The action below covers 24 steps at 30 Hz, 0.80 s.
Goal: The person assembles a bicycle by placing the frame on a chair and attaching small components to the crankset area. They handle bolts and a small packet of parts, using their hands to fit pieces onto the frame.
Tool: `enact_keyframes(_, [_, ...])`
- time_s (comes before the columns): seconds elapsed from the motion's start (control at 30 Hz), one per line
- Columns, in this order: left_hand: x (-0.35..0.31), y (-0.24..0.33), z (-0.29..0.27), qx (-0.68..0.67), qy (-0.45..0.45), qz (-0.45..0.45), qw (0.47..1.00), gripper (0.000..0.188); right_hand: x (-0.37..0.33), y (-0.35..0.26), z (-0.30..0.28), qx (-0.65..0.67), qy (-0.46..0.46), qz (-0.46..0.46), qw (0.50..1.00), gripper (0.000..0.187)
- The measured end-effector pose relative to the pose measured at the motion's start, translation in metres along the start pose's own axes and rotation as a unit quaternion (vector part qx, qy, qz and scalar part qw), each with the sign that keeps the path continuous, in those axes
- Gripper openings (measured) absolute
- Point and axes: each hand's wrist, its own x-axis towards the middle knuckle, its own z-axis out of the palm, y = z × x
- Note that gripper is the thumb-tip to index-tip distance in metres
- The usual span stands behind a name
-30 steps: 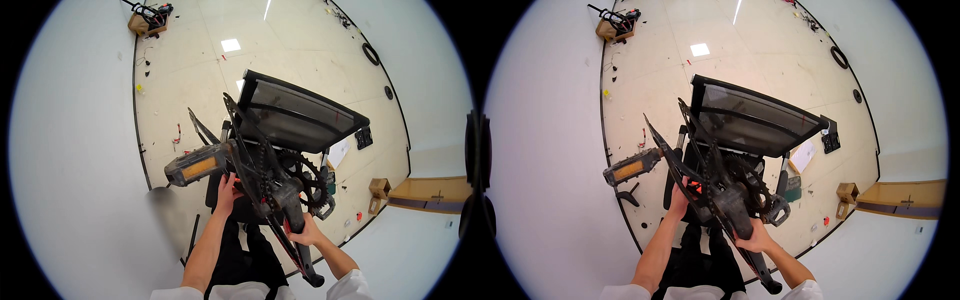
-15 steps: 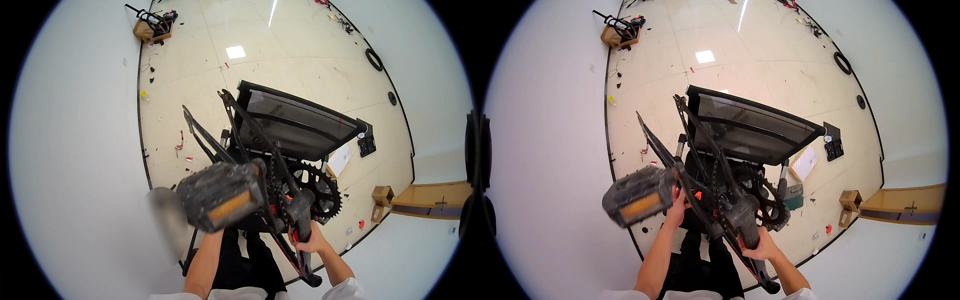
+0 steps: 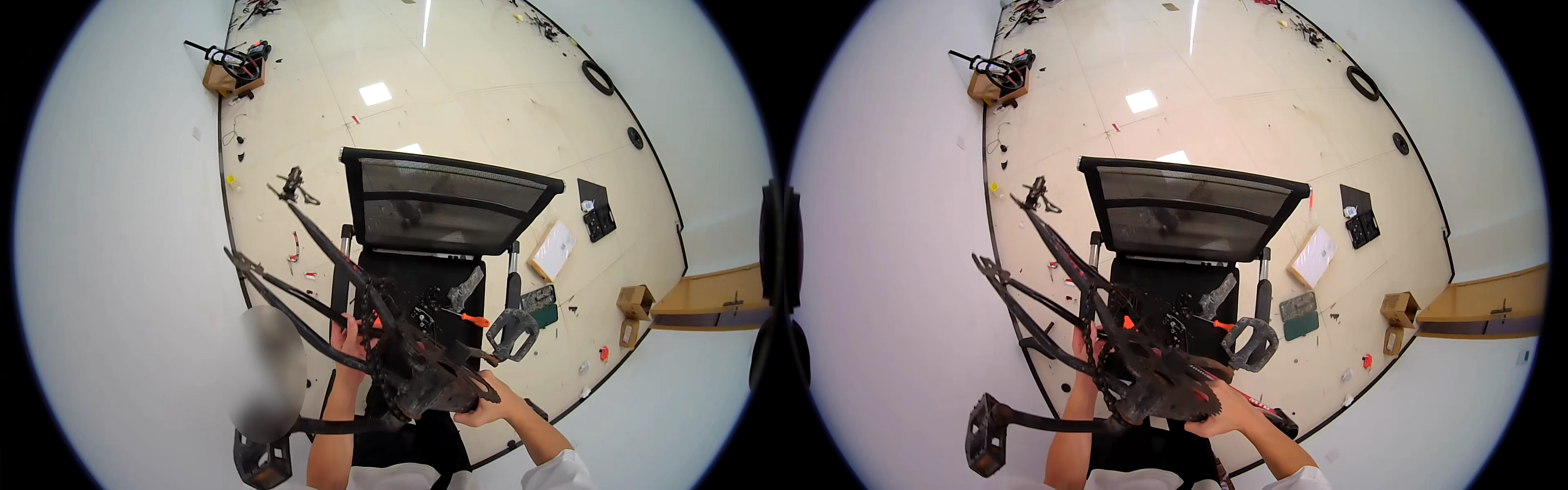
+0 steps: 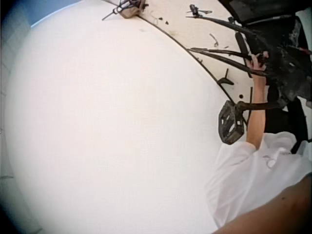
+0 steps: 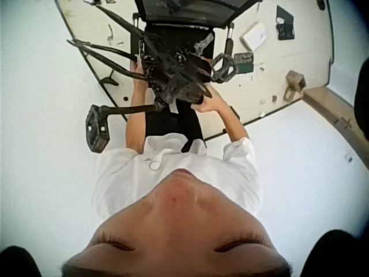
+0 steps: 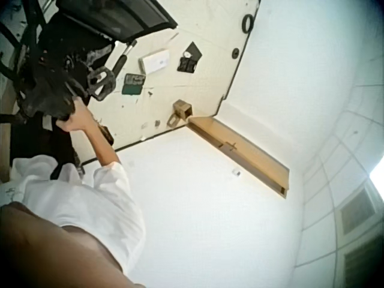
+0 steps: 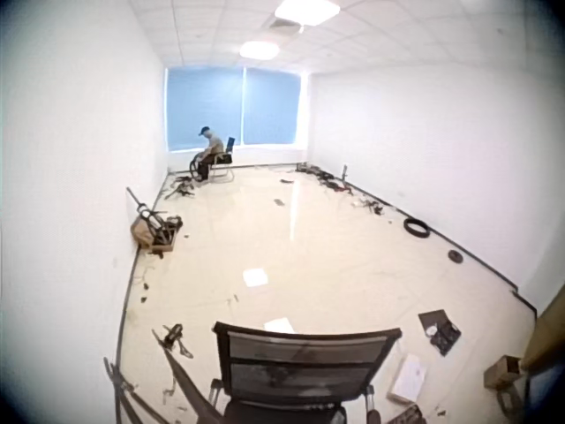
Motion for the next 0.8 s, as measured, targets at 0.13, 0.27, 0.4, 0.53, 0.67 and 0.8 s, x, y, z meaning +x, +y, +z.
enact_keyframes(0.13, [-0.032, -0.031, -0.011, 0.017, 0.002, -0.053, 0.998, 0.024, -0.040, 0.012, 0.003, -0.012, -0.082, 0.097, 0.992, 0.060])
enact_keyframes(0.27, [-0.074, -0.087, -0.020, -0.006, 0.003, -0.132, 0.991, 0.023, -0.094, 0.002, 0.007, 0.003, -0.071, 0.215, 0.974, 0.062])
enact_keyframes(0.4, [-0.093, -0.110, -0.008, -0.002, -0.037, -0.223, 0.974, 0.015, -0.150, 0.041, 0.017, 0.115, -0.031, 0.256, 0.959, 0.045])
enact_keyframes(0.53, [-0.094, -0.135, -0.009, 0.101, -0.036, -0.251, 0.962, 0.028, -0.161, 0.064, 0.020, 0.307, 0.028, 0.315, 0.897, 0.025])
enact_keyframes(0.67, [-0.078, -0.144, -0.012, 0.110, -0.030, -0.291, 0.950, 0.022, -0.164, 0.114, 0.032, 0.443, 0.041, 0.333, 0.832, 0.027])
enact_keyframes(0.8, [-0.056, -0.154, -0.020, 0.154, -0.014, -0.272, 0.950, 0.023, -0.151, 0.158, 0.043, 0.491, 0.050, 0.317, 0.810, 0.030])
